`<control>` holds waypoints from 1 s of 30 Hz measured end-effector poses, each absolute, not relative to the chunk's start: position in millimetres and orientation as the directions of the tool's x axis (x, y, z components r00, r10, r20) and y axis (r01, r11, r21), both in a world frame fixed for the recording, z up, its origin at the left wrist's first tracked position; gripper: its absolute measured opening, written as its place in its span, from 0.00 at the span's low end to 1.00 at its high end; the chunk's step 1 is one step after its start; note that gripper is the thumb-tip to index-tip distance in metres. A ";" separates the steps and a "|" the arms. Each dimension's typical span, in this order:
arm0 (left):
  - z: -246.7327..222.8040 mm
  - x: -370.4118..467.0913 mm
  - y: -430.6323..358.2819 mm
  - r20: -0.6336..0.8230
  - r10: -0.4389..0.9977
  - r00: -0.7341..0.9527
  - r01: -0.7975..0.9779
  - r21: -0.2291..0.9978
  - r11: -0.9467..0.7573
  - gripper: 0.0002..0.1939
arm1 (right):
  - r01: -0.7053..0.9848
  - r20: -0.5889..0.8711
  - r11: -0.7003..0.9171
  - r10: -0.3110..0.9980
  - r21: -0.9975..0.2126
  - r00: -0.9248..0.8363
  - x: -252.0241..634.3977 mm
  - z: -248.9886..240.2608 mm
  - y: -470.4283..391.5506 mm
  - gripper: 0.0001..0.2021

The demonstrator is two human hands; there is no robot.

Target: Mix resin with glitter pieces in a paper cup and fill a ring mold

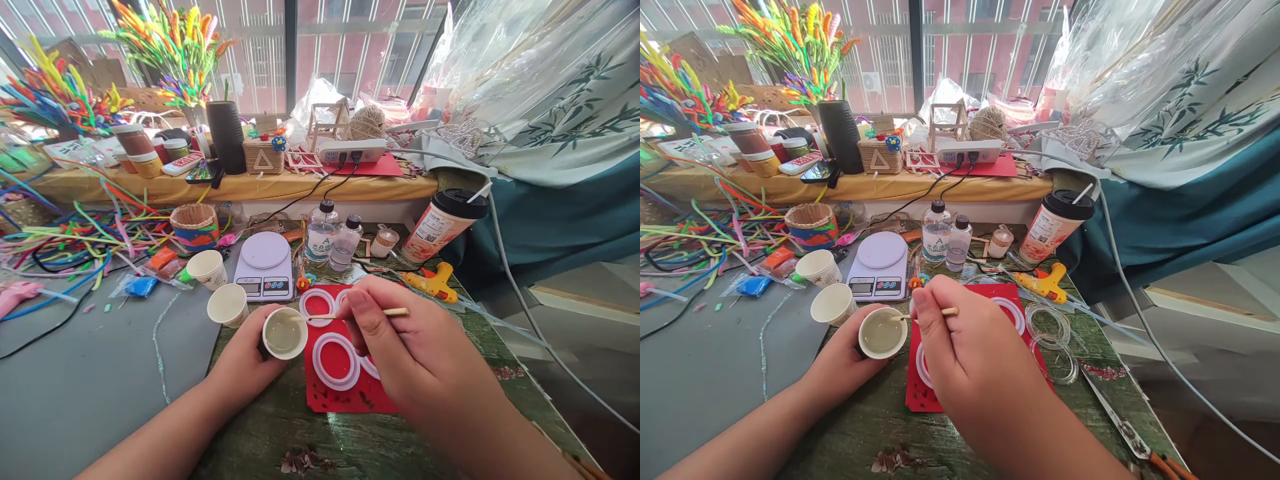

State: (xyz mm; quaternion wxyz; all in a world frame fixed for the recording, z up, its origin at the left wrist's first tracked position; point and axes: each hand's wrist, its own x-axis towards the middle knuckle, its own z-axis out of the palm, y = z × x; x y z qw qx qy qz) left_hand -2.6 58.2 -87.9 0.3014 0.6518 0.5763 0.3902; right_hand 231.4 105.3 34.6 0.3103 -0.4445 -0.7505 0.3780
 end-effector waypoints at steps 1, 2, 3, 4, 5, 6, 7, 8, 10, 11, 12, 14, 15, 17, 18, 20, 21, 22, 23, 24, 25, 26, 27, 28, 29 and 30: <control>-87.9 -2.6 58.2 0.164 0.986 0.032 0.517 0.841 -0.157 0.22 | 0.431 0.127 0.318 0.901 -0.844 -0.415 230.9 34.8 105.6 0.24; -87.9 -2.6 58.2 0.165 0.986 0.031 0.518 0.841 -0.157 0.22 | 0.426 0.113 0.310 0.897 -0.850 -0.427 230.4 34.9 105.9 0.24; -87.9 -2.6 58.2 0.165 0.986 0.030 0.518 0.841 -0.157 0.22 | 0.421 0.094 0.299 0.892 -0.856 -0.442 230.2 35.1 106.0 0.24; -88.0 -2.6 58.3 0.166 0.986 0.027 0.517 0.842 -0.156 0.22 | 0.418 0.083 0.291 0.890 -0.861 -0.449 230.2 35.3 105.9 0.24; -88.0 -2.6 58.3 0.166 0.986 0.022 0.515 0.843 -0.154 0.22 | 0.416 0.082 0.288 0.891 -0.862 -0.447 230.4 35.4 105.6 0.24; -87.9 -2.6 58.4 0.166 0.986 0.019 0.514 0.844 -0.152 0.22 | 0.418 0.086 0.290 0.893 -0.861 -0.441 230.9 35.5 105.1 0.24; -87.7 -2.6 58.5 0.165 0.986 0.018 0.513 0.845 -0.151 0.22 | 0.422 0.092 0.293 0.896 -0.858 -0.435 231.4 35.6 104.7 0.23; -87.4 -2.5 58.4 0.164 0.986 0.019 0.512 0.846 -0.150 0.22 | 0.428 0.098 0.298 0.897 -0.853 -0.431 232.0 35.8 104.3 0.23; -86.8 -2.4 58.3 0.161 0.987 0.022 0.513 0.845 -0.150 0.22 | 0.435 0.107 0.307 0.898 -0.847 -0.427 232.3 36.1 104.0 0.23; -86.6 -2.4 58.1 0.159 0.987 0.024 0.514 0.845 -0.148 0.22 | 0.430 0.109 0.312 0.894 -0.847 -0.434 232.1 36.4 104.1 0.23; -86.4 -2.4 58.0 0.154 0.988 0.026 0.515 0.844 -0.146 0.22 | 0.426 0.104 0.313 0.889 -0.849 -0.445 231.6 36.6 104.2 0.23; -86.6 -2.6 58.0 0.144 0.989 0.028 0.514 0.846 -0.138 0.22 | 0.418 0.098 0.308 0.886 -0.854 -0.453 230.3 37.2 104.3 0.24; -86.8 -2.7 58.1 0.140 0.990 0.030 0.513 0.848 -0.136 0.22 | 0.418 0.095 0.304 0.887 -0.856 -0.451 229.8 37.3 104.3 0.24; -87.4 -2.9 58.4 0.139 0.990 0.033 0.509 0.850 -0.136 0.22 | 0.419 0.079 0.291 0.888 -0.860 -0.454 229.2 37.4 103.9 0.24; -87.6 -2.9 58.5 0.139 0.990 0.034 0.506 0.851 -0.137 0.22 | 0.418 0.073 0.285 0.888 -0.862 -0.454 229.3 37.3 103.6 0.24; -87.7 -2.6 58.7 0.138 0.990 0.034 0.503 0.854 -0.137 0.22 | 0.411 0.073 0.283 0.887 -0.867 -0.457 229.9 37.1 103.0 0.24; -87.5 -2.4 58.7 0.135 0.990 0.031 0.501 0.855 -0.133 0.22 | 0.407 0.073 0.283 0.884 -0.869 -0.461 230.3 37.2 102.7 0.25; -87.1 -2.1 58.8 0.132 0.991 0.028 0.498 0.857 -0.128 0.22 | 0.405 0.071 0.283 0.883 -0.869 -0.463 230.6 37.2 102.4 0.25; -86.6 -1.9 58.8 0.128 0.991 0.026 0.496 0.859 -0.124 0.22 | 0.405 0.070 0.282 0.883 -0.870 -0.463 230.8 37.4 102.2 0.25; -86.2 -1.6 59.0 0.125 0.992 0.025 0.494 0.861 -0.121 0.22 | 0.405 0.068 0.279 0.884 -0.871 -0.462 230.8 37.6 102.0 0.25; -85.7 -1.4 59.1 0.123 0.992 0.025 0.492 0.862 -0.119 0.21 | 0.407 0.059 0.271 0.884 -0.872 -0.463 230.7 37.9 102.0 0.24; -85.4 -1.3 59.2 0.121 0.992 0.026 0.490 0.863 -0.118 0.21 | 0.407 0.052 0.267 0.882 -0.874 -0.468 230.4 38.1 102.0 0.24; -85.1 -1.2 59.4 0.122 0.992 0.026 0.489 0.864 -0.120 0.21 | 0.409 0.049 0.267 0.881 -0.873 -0.471 230.1 38.3 102.0 0.24; -85.1 -1.2 59.5 0.124 0.992 0.026 0.489 0.864 -0.121 0.22 | 0.413 0.050 0.270 0.881 -0.870 -0.471 229.8 38.4 102.0 0.24; -85.2 -1.2 59.6 0.125 0.992 0.025 0.490 0.863 -0.122 0.22 | 0.419 0.057 0.277 0.882 -0.865 -0.467 229.6 38.4 101.9 0.24; -85.5 -1.3 59.5 0.127 0.992 0.024 0.490 0.863 -0.122 0.22 | 0.426 0.066 0.288 0.883 -0.858 -0.465 229.5 38.5 101.7 0.24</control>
